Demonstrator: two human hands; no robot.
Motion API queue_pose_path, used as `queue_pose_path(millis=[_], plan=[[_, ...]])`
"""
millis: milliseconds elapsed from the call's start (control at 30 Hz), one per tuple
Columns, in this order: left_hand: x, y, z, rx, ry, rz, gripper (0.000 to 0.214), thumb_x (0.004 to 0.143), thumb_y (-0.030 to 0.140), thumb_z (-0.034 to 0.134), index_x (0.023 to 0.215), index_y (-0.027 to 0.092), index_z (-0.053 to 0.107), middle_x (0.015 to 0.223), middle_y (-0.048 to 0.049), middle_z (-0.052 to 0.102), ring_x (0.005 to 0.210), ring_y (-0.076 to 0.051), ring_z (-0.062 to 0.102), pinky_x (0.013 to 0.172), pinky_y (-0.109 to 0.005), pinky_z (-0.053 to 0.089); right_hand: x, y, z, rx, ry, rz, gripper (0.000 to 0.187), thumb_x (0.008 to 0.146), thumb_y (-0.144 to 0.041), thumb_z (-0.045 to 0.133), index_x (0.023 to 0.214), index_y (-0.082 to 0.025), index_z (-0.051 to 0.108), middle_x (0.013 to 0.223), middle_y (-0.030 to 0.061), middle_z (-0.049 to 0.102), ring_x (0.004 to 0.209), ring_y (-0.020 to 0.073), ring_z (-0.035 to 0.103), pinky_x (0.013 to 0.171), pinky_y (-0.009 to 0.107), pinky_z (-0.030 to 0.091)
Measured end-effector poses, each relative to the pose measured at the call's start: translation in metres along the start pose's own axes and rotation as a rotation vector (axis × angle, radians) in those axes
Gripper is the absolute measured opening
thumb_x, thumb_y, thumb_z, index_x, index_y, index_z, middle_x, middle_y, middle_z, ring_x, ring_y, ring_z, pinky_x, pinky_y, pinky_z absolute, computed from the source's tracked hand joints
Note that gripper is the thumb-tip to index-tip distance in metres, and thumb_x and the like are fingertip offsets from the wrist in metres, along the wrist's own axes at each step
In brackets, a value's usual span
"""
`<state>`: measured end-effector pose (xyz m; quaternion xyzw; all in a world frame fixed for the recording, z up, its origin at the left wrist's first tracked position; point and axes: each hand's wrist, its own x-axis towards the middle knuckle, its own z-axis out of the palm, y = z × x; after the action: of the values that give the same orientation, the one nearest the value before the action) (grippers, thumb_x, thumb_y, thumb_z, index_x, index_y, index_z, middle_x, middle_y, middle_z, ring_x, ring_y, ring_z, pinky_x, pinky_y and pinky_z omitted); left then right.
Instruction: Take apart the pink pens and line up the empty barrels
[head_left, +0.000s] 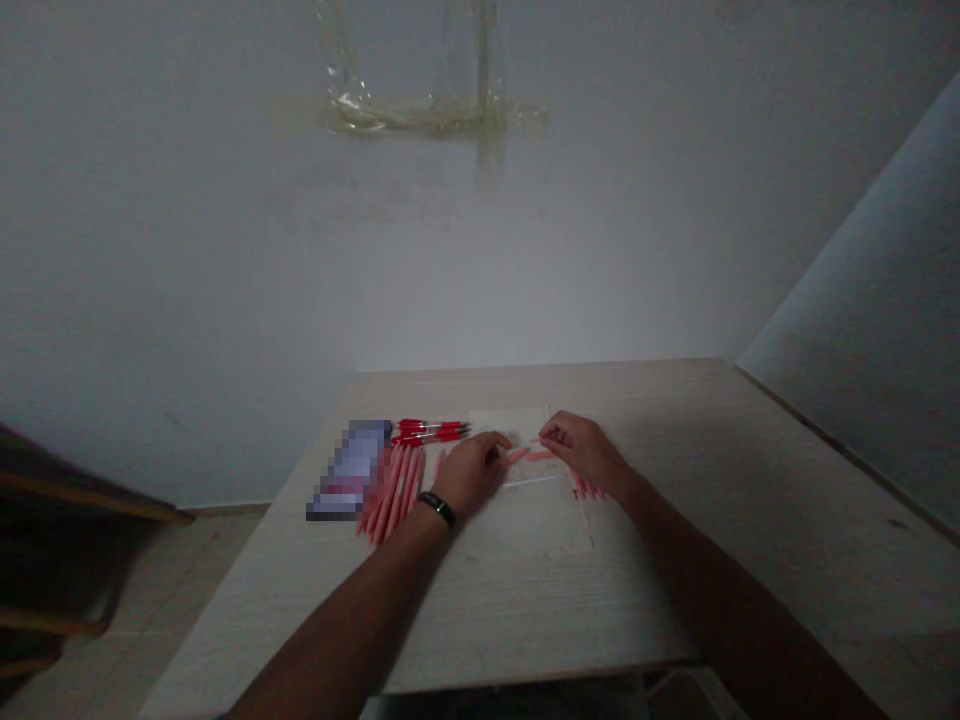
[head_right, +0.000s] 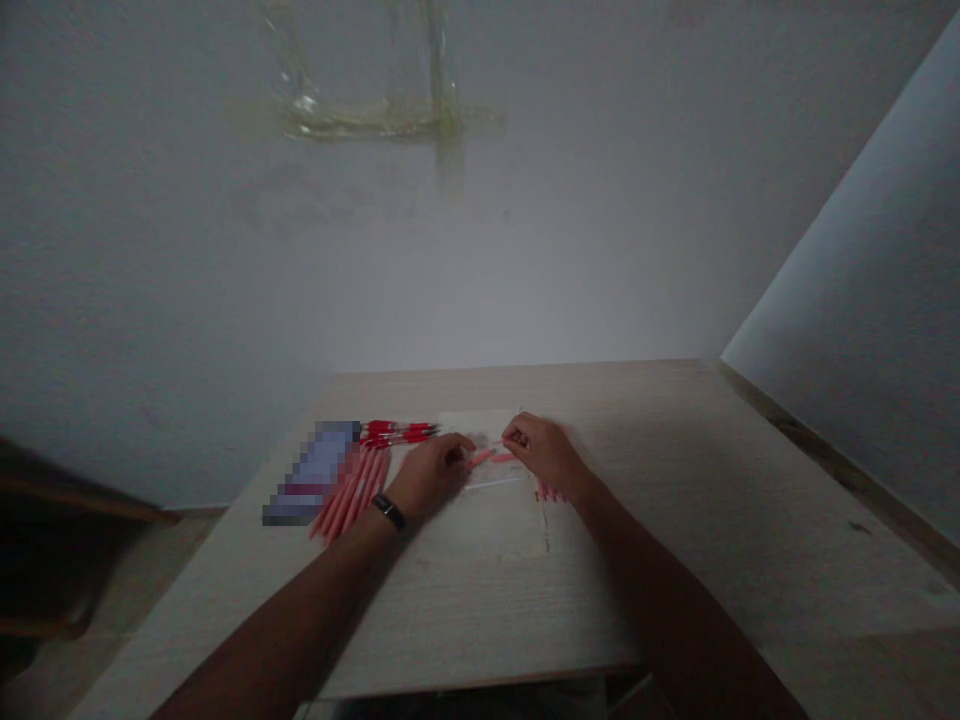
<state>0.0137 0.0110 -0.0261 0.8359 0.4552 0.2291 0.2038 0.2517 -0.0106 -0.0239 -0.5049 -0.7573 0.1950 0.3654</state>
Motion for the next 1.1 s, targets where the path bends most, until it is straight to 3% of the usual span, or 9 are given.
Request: queue_pose_path(millis=[333, 467, 567, 767, 967, 1100], plan=[[-0.001, 0.008, -0.002, -0.114, 0.026, 0.078, 0.031, 0.082, 0.014, 0.066, 0.111, 0.024, 0.068, 0.088, -0.0006, 0.069, 0.077, -0.015, 0.06, 0.072, -0.026, 0.043, 0.002, -0.002, 0.002, -0.002, -0.001, -0.054, 0.008, 0.088, -0.025, 0.062, 0.087, -0.018, 0.066, 0.082, 0.0018, 0.064, 0.073, 0.0135, 0.059, 0.069, 0.025, 0.045], [-0.002, 0.011, -0.003, -0.148, 0.006, 0.118, 0.033, 0.082, 0.012, 0.064, 0.113, 0.023, 0.067, 0.09, -0.0014, 0.068, 0.079, -0.015, 0.06, 0.072, -0.026, 0.044, -0.001, -0.006, 0.006, 0.078, -0.077, 0.0, 0.021, 0.091, -0.024, 0.056, 0.109, -0.021, 0.067, 0.096, 0.0039, 0.07, 0.075, 0.0138, 0.063, 0.068, 0.025, 0.049], [-0.002, 0.012, -0.003, -0.174, 0.011, 0.12, 0.037, 0.082, 0.01, 0.061, 0.116, 0.023, 0.065, 0.09, -0.0016, 0.068, 0.079, -0.015, 0.06, 0.073, -0.026, 0.044, -0.001, -0.006, 0.006, 0.115, -0.062, 0.028, 0.03, 0.092, -0.024, 0.053, 0.12, -0.021, 0.063, 0.103, 0.0057, 0.071, 0.076, 0.0141, 0.066, 0.068, 0.025, 0.051], [0.002, 0.008, -0.004, -0.239, 0.072, 0.089, 0.038, 0.083, 0.011, 0.059, 0.12, 0.02, 0.06, 0.088, -0.0018, 0.067, 0.078, -0.014, 0.059, 0.073, -0.025, 0.045, 0.0, -0.002, -0.001, 0.007, 0.028, 0.003, 0.023, 0.09, -0.023, 0.055, 0.11, -0.02, 0.066, 0.092, 0.0051, 0.07, 0.078, 0.0154, 0.065, 0.073, 0.027, 0.051], [0.004, 0.004, -0.003, -0.28, 0.121, 0.114, 0.038, 0.084, 0.014, 0.057, 0.121, 0.019, 0.052, 0.087, -0.0015, 0.065, 0.076, -0.014, 0.059, 0.07, -0.024, 0.045, -0.001, -0.003, -0.002, -0.036, -0.027, -0.04, 0.014, 0.088, -0.02, 0.057, 0.098, -0.019, 0.068, 0.087, 0.0026, 0.067, 0.073, 0.013, 0.063, 0.067, 0.023, 0.048], [0.004, 0.002, -0.002, -0.249, 0.103, 0.086, 0.036, 0.083, 0.014, 0.057, 0.119, 0.02, 0.052, 0.082, 0.0005, 0.065, 0.069, -0.012, 0.057, 0.064, -0.023, 0.042, -0.002, -0.007, -0.008, -0.072, -0.135, -0.052, 0.01, 0.088, -0.02, 0.059, 0.087, -0.018, 0.068, 0.083, 0.0016, 0.065, 0.07, 0.0118, 0.061, 0.065, 0.022, 0.045]])
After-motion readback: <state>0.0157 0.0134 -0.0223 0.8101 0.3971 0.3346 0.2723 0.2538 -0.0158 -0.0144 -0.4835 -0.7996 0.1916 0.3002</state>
